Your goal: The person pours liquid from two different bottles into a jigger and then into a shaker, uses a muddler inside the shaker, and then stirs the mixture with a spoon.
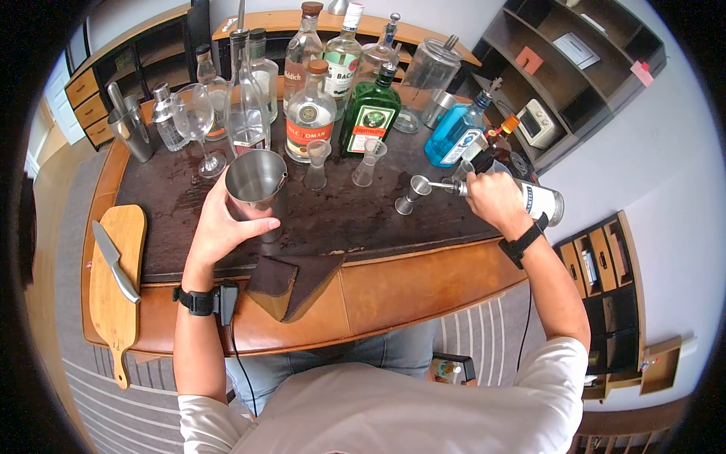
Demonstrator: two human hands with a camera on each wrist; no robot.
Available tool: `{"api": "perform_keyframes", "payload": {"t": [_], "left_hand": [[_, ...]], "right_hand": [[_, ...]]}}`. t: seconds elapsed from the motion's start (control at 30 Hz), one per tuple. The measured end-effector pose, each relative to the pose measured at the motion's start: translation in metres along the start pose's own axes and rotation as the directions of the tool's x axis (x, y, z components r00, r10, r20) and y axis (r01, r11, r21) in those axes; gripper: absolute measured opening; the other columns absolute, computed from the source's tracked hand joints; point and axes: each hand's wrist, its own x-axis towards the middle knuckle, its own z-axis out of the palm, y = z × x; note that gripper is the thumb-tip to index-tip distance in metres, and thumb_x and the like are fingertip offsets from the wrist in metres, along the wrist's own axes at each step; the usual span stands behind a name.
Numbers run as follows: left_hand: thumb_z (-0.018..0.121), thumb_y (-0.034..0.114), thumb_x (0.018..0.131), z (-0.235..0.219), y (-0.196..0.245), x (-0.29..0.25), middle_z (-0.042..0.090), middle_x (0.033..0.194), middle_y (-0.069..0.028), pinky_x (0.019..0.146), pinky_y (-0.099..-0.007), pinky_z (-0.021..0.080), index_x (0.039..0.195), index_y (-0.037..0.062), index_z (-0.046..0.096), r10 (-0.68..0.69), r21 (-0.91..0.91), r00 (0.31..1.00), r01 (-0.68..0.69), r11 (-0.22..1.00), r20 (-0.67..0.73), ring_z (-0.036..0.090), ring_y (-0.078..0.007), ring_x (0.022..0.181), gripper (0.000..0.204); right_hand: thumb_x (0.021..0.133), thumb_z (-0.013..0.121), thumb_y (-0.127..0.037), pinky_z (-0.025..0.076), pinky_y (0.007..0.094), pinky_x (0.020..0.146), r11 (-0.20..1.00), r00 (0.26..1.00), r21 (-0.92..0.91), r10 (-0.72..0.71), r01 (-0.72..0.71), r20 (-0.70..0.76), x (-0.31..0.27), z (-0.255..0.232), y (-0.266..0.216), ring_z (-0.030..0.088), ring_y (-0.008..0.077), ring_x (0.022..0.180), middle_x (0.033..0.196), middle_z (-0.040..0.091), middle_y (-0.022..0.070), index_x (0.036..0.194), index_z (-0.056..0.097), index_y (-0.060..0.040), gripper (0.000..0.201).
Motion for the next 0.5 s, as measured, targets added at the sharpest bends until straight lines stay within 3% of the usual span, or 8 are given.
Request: {"api": "perform_keyframes", "payload": {"t": [0.37, 0.5], "left_hand": [[0.101, 0.014, 0.066, -0.0001, -0.0005, -0.0005, 0.069, 0.131, -0.0101, 0.11, -0.0373, 0.049, 0.144, 0.0013, 0.057, -0.008, -0.008, 1.0, 0.008, 1.0, -0.001, 0.064, -0.0192, 0.122, 0.09], [0.1, 0.012, 0.067, -0.0003, 0.0049, -0.0019, 0.071, 0.127, -0.0083, 0.105, -0.0352, 0.052, 0.142, 0.002, 0.057, -0.044, -0.056, 0.999, 0.045, 0.997, 0.018, 0.066, -0.0163, 0.114, 0.087]], "right_hand": [[0.084, 0.077, -0.02, 0.061, 0.0449, 0.065, 1.0, 1.0, 0.013, 0.009, -0.009, 0.007, 0.0, -0.0037, 0.0002, 0.074, 0.0348, 0.066, 0.067, 0.071, 0.0176, 0.086, 0.067, -0.0006, 0.023], [0.083, 0.079, -0.022, 0.061, 0.0461, 0.066, 0.998, 0.999, 0.047, 0.047, -0.048, 0.022, -0.0025, -0.0017, -0.0028, 0.074, 0.0356, 0.068, 0.069, 0.071, 0.0181, 0.087, 0.067, -0.001, 0.025]]}}
